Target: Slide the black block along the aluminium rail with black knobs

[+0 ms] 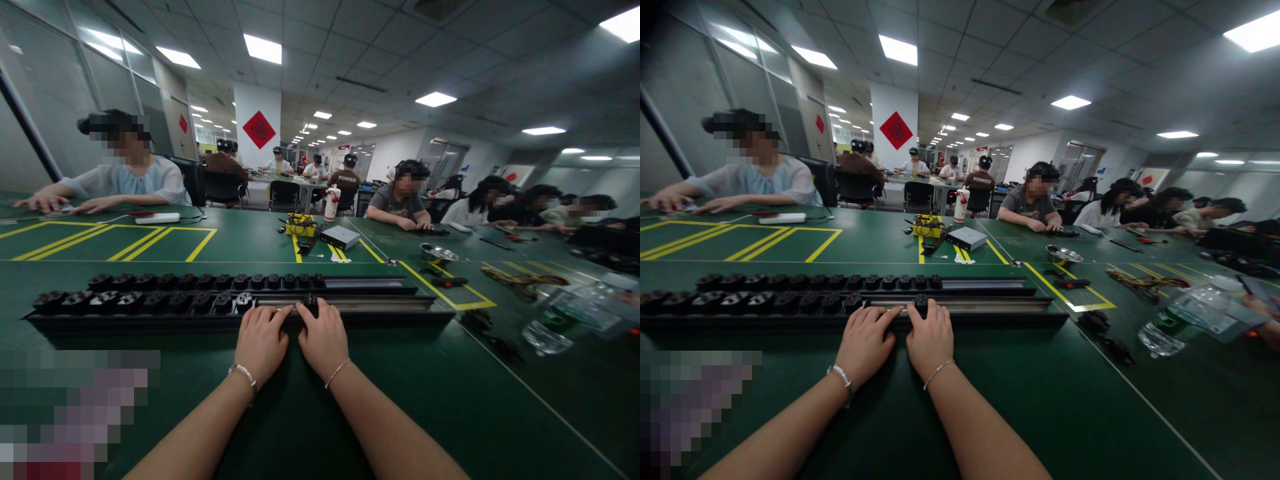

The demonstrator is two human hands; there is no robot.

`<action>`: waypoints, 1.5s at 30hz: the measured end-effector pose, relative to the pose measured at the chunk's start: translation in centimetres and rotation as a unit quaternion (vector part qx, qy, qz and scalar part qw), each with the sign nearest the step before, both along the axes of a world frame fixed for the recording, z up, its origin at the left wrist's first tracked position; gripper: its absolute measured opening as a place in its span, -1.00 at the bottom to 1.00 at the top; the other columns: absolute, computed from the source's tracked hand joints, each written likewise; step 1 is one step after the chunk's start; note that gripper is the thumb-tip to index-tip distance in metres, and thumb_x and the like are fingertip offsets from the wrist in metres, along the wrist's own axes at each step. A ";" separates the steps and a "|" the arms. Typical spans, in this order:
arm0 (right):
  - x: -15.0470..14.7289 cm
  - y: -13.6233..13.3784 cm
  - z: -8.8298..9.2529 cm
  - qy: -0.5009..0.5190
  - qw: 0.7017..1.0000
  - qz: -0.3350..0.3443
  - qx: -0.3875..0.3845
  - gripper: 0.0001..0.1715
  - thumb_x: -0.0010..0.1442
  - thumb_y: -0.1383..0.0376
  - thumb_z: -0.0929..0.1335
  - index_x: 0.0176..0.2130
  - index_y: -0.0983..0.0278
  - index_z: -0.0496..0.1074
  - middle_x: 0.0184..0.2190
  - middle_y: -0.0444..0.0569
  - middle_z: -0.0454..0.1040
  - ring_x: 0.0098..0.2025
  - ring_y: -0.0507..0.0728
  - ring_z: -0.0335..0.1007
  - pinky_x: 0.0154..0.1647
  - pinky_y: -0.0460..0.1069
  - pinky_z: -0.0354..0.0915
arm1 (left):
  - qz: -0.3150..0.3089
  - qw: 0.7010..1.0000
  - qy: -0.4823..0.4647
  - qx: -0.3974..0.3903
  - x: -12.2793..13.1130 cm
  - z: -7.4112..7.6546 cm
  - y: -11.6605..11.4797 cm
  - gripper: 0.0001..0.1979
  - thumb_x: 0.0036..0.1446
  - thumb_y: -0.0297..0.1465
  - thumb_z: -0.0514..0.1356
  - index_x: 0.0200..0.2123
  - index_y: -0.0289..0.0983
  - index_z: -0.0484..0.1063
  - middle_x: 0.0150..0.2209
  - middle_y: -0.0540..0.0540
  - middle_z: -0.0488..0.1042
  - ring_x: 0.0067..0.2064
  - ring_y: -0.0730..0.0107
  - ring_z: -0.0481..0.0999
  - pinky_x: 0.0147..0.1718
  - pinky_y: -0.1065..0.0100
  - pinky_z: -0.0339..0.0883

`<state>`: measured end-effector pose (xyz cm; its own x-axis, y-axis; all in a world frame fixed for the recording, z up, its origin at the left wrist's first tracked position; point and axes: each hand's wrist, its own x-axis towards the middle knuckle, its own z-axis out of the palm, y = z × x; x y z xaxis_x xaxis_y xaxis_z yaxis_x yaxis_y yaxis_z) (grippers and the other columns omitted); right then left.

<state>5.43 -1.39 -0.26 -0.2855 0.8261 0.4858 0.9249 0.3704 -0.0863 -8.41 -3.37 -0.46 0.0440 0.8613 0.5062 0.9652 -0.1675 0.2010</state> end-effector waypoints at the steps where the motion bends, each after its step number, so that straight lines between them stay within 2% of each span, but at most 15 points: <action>1: 0.0 0.0 -0.1 0.001 1.000 -0.002 -0.001 -0.43 0.06 0.34 0.28 0.09 0.07 0.28 0.07 0.11 0.23 0.09 0.22 0.12 0.12 0.12 -0.01 | 0.001 1.000 0.000 0.000 0.0 0.0 0.0 -0.52 -0.02 -0.47 0.05 0.02 -0.08 0.33 -0.18 -0.06 0.43 -0.04 0.25 0.32 0.14 0.12 -0.01; 8: -0.1 0.1 -0.1 0.009 1.000 0.002 -0.010 -0.44 0.05 0.33 0.30 0.07 0.08 0.30 0.18 0.08 0.14 0.10 0.22 0.11 0.10 0.11 0.00 | 0.001 1.000 -0.003 0.002 0.0 0.0 0.0 -0.52 -0.03 -0.47 0.05 0.01 -0.08 0.34 -0.18 -0.07 0.43 -0.04 0.25 0.33 0.13 0.11 0.00; 29: 0.0 0.3 -0.3 0.007 1.000 0.004 -0.006 -0.38 0.03 0.31 0.32 0.11 0.09 0.26 0.18 0.11 0.15 0.09 0.23 0.13 0.09 0.11 -0.02 | 0.000 1.000 0.006 -0.003 0.0 0.0 0.0 -0.52 -0.02 -0.46 0.05 0.01 -0.08 0.34 -0.15 -0.07 0.43 -0.03 0.24 0.32 0.14 0.11 -0.02; 35: -0.1 0.2 -0.2 0.013 1.000 0.000 -0.007 -0.37 0.02 0.31 0.33 0.11 0.09 0.25 0.20 0.11 0.12 0.17 0.27 0.04 0.13 0.13 -0.07 | 0.003 1.000 0.006 -0.005 0.0 0.0 0.0 -0.52 -0.03 -0.46 0.05 0.02 -0.10 0.33 -0.14 -0.07 0.42 -0.02 0.24 0.31 0.15 0.11 -0.02; 45: 0.1 0.3 -0.3 0.003 1.000 -0.006 -0.010 -0.36 0.03 0.31 0.33 0.12 0.10 0.24 0.20 0.12 0.12 0.17 0.26 0.04 0.15 0.14 -0.11 | 0.000 1.000 0.005 -0.001 0.0 0.0 0.0 -0.52 -0.03 -0.46 0.06 0.02 -0.09 0.33 -0.15 -0.06 0.43 -0.03 0.25 0.31 0.15 0.11 -0.02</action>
